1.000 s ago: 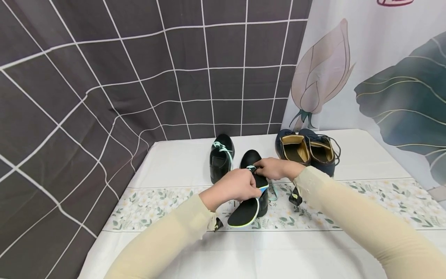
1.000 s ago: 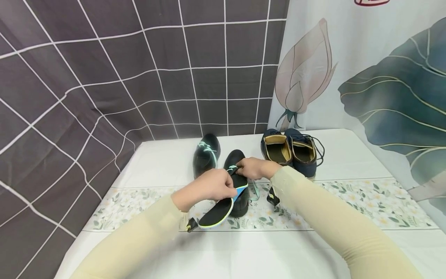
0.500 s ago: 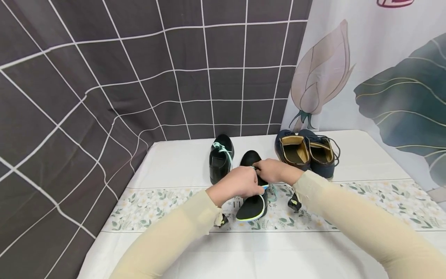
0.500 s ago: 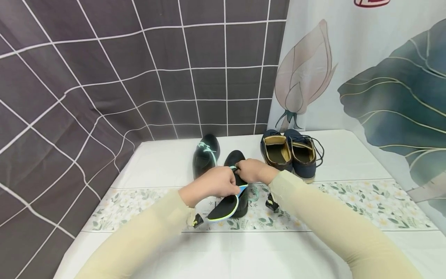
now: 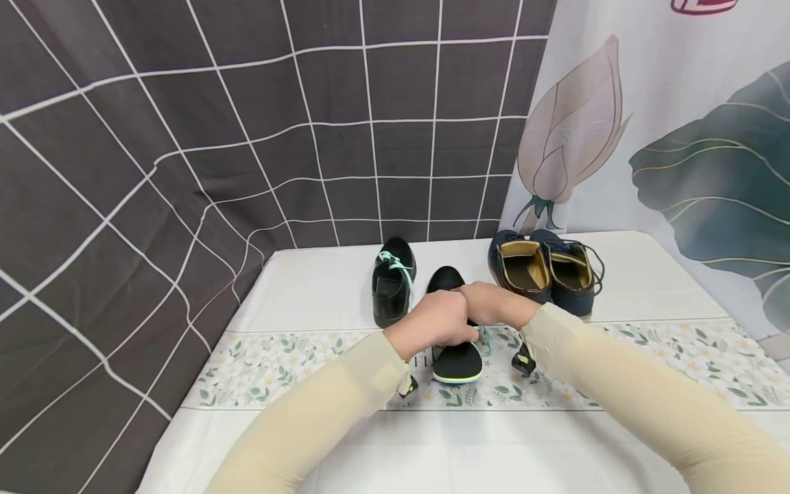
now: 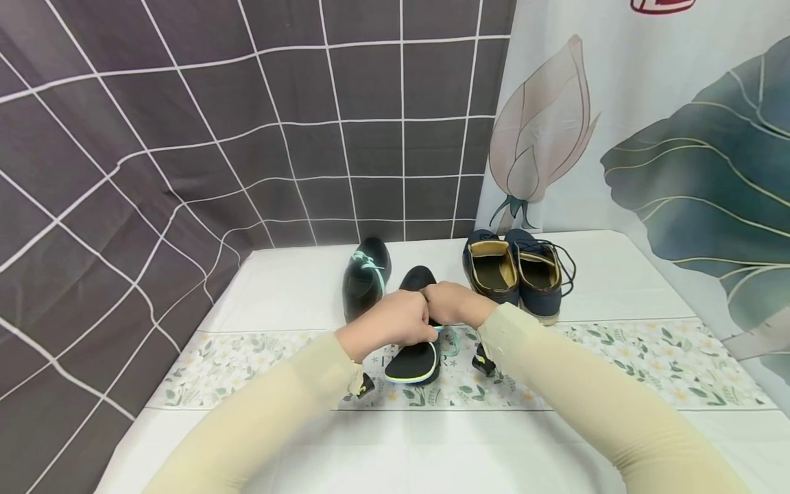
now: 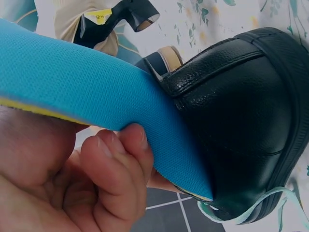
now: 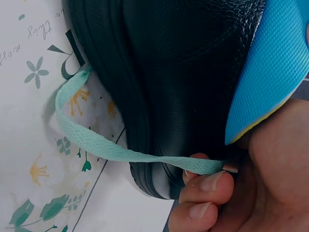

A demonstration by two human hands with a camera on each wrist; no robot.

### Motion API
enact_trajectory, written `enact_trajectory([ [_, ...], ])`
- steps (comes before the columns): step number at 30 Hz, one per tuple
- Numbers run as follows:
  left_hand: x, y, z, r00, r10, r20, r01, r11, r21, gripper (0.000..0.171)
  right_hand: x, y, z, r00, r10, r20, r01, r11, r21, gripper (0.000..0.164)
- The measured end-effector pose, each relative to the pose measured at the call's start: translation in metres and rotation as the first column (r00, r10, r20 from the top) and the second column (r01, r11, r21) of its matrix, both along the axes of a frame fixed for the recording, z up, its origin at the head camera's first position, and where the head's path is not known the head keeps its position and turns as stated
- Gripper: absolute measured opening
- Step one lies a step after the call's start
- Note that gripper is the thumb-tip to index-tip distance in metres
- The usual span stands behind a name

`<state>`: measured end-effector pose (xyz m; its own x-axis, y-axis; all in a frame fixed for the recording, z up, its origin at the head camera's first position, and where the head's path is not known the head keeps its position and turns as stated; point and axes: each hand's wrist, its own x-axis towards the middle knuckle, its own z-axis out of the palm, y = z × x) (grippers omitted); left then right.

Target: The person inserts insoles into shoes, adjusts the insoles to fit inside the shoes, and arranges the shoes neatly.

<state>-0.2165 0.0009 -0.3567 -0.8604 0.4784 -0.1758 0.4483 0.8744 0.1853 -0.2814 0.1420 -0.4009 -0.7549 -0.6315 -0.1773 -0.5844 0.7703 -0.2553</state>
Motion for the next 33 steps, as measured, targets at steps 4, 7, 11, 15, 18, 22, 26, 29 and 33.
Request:
enact_trajectory([
  [4,-0.001,0.004,0.001,1.000,0.004,-0.009,-0.004,1.000,-0.015,0.044,0.001,0.002,-0.001,0.999,0.016,-0.040,-0.015,1.000,0.006,0.024],
  [7,-0.005,0.005,0.000,1.000,-0.003,-0.008,0.003,1.000,-0.018,0.040,0.001,0.003,-0.002,0.998,0.007,-0.056,-0.006,1.000,0.016,0.020],
  [11,-0.013,0.003,-0.009,1.000,0.019,-0.015,-0.020,0.999,-0.041,0.026,0.002,0.002,-0.005,0.997,-0.052,-0.050,0.052,0.999,0.002,0.025],
  [15,-0.019,-0.001,-0.023,0.998,0.063,-0.020,-0.065,0.994,-0.085,0.022,0.004,0.000,-0.008,0.996,-0.053,-0.066,0.052,0.999,-0.010,0.033],
  [18,-0.023,0.000,-0.028,0.997,0.074,-0.024,-0.076,0.993,-0.085,0.024,0.005,0.000,-0.007,0.996,-0.047,-0.078,0.046,0.999,-0.016,0.033],
  [22,-0.025,0.001,-0.030,0.995,0.082,-0.054,-0.086,0.992,-0.091,0.024,0.006,-0.001,-0.004,0.996,-0.073,-0.052,0.072,0.997,-0.029,0.034],
  [26,-0.028,0.004,-0.032,0.991,0.102,-0.081,-0.111,0.988,-0.108,0.024,0.005,-0.001,-0.004,0.996,-0.071,-0.050,0.069,0.997,-0.034,0.034],
  [29,-0.030,0.008,-0.036,0.987,0.124,-0.102,-0.134,0.985,-0.104,0.025,0.005,0.000,-0.005,0.994,-0.061,-0.088,0.058,0.998,-0.031,0.032],
  [33,-0.029,0.012,-0.041,0.980,0.158,-0.121,-0.169,0.982,-0.084,0.023,0.006,0.000,-0.008,0.992,-0.050,-0.117,0.046,0.998,-0.040,0.031],
])
